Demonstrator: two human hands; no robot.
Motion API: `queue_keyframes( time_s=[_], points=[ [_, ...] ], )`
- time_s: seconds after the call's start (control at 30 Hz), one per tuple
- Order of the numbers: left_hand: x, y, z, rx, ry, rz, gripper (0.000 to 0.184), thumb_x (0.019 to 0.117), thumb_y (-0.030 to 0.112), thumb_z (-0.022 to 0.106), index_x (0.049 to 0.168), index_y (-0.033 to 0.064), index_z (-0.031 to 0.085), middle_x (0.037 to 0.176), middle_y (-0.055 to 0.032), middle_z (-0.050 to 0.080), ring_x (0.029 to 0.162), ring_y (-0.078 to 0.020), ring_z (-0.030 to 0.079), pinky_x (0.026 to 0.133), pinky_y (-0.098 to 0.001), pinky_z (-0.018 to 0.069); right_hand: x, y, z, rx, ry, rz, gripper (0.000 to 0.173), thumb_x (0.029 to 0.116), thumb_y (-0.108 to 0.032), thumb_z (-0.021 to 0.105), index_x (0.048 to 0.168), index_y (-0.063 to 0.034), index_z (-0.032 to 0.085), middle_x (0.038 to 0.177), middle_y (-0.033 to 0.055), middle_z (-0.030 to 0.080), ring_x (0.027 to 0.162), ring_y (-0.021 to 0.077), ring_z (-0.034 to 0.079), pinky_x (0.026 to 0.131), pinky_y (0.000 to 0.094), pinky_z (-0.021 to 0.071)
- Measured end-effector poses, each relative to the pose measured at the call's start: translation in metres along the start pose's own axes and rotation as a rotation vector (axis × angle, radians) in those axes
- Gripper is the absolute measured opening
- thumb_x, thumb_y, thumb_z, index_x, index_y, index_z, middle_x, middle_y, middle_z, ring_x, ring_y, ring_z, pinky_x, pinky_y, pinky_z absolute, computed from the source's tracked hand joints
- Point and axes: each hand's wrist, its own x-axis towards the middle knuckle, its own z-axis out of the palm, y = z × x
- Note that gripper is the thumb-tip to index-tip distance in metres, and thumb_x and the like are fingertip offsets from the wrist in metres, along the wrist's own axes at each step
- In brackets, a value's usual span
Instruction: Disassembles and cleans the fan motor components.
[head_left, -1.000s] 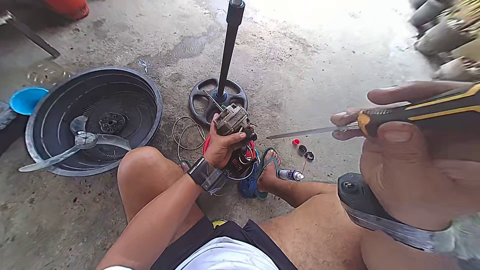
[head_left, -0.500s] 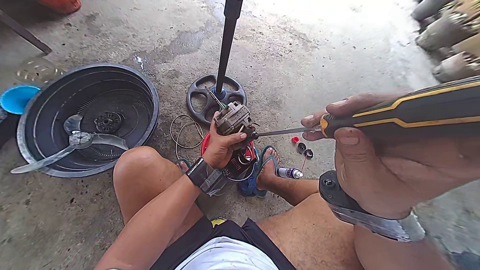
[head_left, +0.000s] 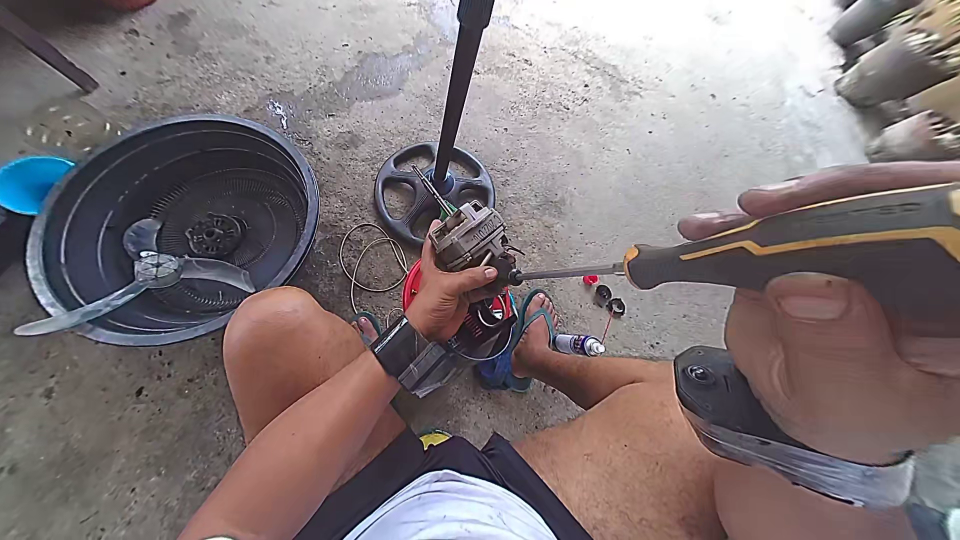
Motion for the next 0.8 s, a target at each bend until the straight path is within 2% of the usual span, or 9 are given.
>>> queue_keyframes(
  time_s=[0.1, 0.17, 0.23, 0.33, 0.43, 0.53, 0.6, 0.7, 0.8],
  points=[
    [0.0, 0.001, 0.001, 0.002, 0.011, 0.009, 0.09, 0.0771, -0.01, 0.076, 0.149, 0.0234, 0.033, 0.114, -0.0205, 0.065, 0.091, -0.0343, 0.071, 0.08, -0.0504, 0.062, 0.0, 0.003, 0.002, -0.129, 0.033, -0.093, 0.066, 0.0806, -0.026, 0.088, 0.134, -0.0142, 0.051, 0.114, 0.0035, 0.069, 0.095, 0.0246, 0.072, 0.08, 0.0437, 0.0652],
    [-0.001, 0.0, 0.001, -0.005, 0.024, 0.016, 0.093, 0.0761, -0.012, 0.075, 0.15, 0.0243, 0.032, 0.114, -0.0211, 0.065, 0.09, -0.0352, 0.071, 0.079, -0.051, 0.062, 0.002, 0.002, 0.005, -0.26, 0.064, -0.187, 0.057, 0.0827, -0.04, 0.085, 0.126, -0.0157, 0.058, 0.11, -0.0045, 0.069, 0.095, 0.0139, 0.07, 0.081, 0.0331, 0.0611],
    [-0.001, 0.0, 0.002, -0.004, 0.031, 0.021, 0.096, 0.0751, -0.013, 0.075, 0.15, 0.0253, 0.03, 0.116, -0.0212, 0.064, 0.091, -0.0357, 0.07, 0.079, -0.0516, 0.0616, 0.006, -0.003, 0.004, -0.307, 0.077, -0.209, 0.049, 0.0816, -0.047, 0.083, 0.116, -0.0166, 0.064, 0.104, -0.0074, 0.07, 0.094, 0.0103, 0.069, 0.083, 0.0297, 0.0586],
    [-0.001, 0.001, 0.001, -0.005, 0.041, 0.022, 0.102, 0.0743, -0.014, 0.076, 0.153, 0.0273, 0.026, 0.118, -0.0215, 0.063, 0.092, -0.0364, 0.07, 0.078, -0.0521, 0.0616, 0.007, -0.005, -0.011, -0.21, -0.032, -0.1, 0.058, 0.0769, -0.032, 0.09, 0.124, -0.0107, 0.064, 0.115, 0.003, 0.069, 0.104, 0.0213, 0.068, 0.089, 0.0384, 0.0601],
    [-0.001, 0.0, 0.001, 0.009, 0.046, 0.019, 0.104, 0.0734, -0.012, 0.078, 0.154, 0.0274, 0.025, 0.118, -0.0217, 0.063, 0.093, -0.0366, 0.07, 0.078, -0.0524, 0.0618, 0.01, -0.007, -0.017, 0.003, -0.131, 0.064, 0.069, 0.0804, -0.027, 0.086, 0.138, -0.0074, 0.054, 0.126, 0.0132, 0.065, 0.109, 0.0323, 0.068, 0.092, 0.0458, 0.062],
    [-0.001, 0.0, 0.001, 0.019, 0.037, 0.02, 0.103, 0.0736, -0.013, 0.078, 0.153, 0.0272, 0.026, 0.117, -0.0216, 0.063, 0.092, -0.0368, 0.07, 0.077, -0.0525, 0.062, 0.01, -0.007, -0.02, 0.172, -0.183, 0.12, 0.055, 0.0822, -0.026, 0.082, 0.128, -0.0066, 0.057, 0.127, 0.0211, 0.065, 0.111, 0.0419, 0.067, 0.09, 0.0524, 0.0619],
    [-0.001, -0.001, 0.001, 0.024, 0.02, 0.017, 0.104, 0.0735, -0.013, 0.077, 0.153, 0.0288, 0.026, 0.117, -0.0212, 0.063, 0.092, -0.0365, 0.07, 0.077, -0.0522, 0.062, 0.01, -0.007, -0.021, 0.124, -0.2, 0.094, 0.053, 0.0831, -0.027, 0.083, 0.126, -0.0084, 0.058, 0.131, 0.0198, 0.063, 0.115, 0.0424, 0.065, 0.091, 0.0531, 0.0621],
    [-0.001, 0.0, 0.002, 0.017, 0.005, 0.024, 0.107, 0.0726, -0.013, 0.078, 0.154, 0.0291, 0.024, 0.118, -0.0215, 0.063, 0.092, -0.0371, 0.07, 0.077, -0.053, 0.062, 0.009, -0.003, -0.021, -0.031, -0.069, 0.019, 0.061, 0.0785, -0.024, 0.089, 0.125, -0.0053, 0.055, 0.118, 0.016, 0.068, 0.103, 0.0368, 0.07, 0.088, 0.0504, 0.0631],
    [-0.001, 0.002, 0.004, 0.011, -0.011, 0.036, 0.101, 0.0743, -0.012, 0.078, 0.153, 0.0271, 0.027, 0.117, -0.0212, 0.063, 0.092, -0.036, 0.07, 0.079, -0.0522, 0.0619, 0.004, -0.001, -0.019, -0.102, 0.039, -0.033, 0.067, 0.0778, -0.027, 0.09, 0.129, -0.0031, 0.054, 0.12, 0.0149, 0.067, 0.103, 0.0341, 0.07, 0.088, 0.049, 0.0627]
  ],
)
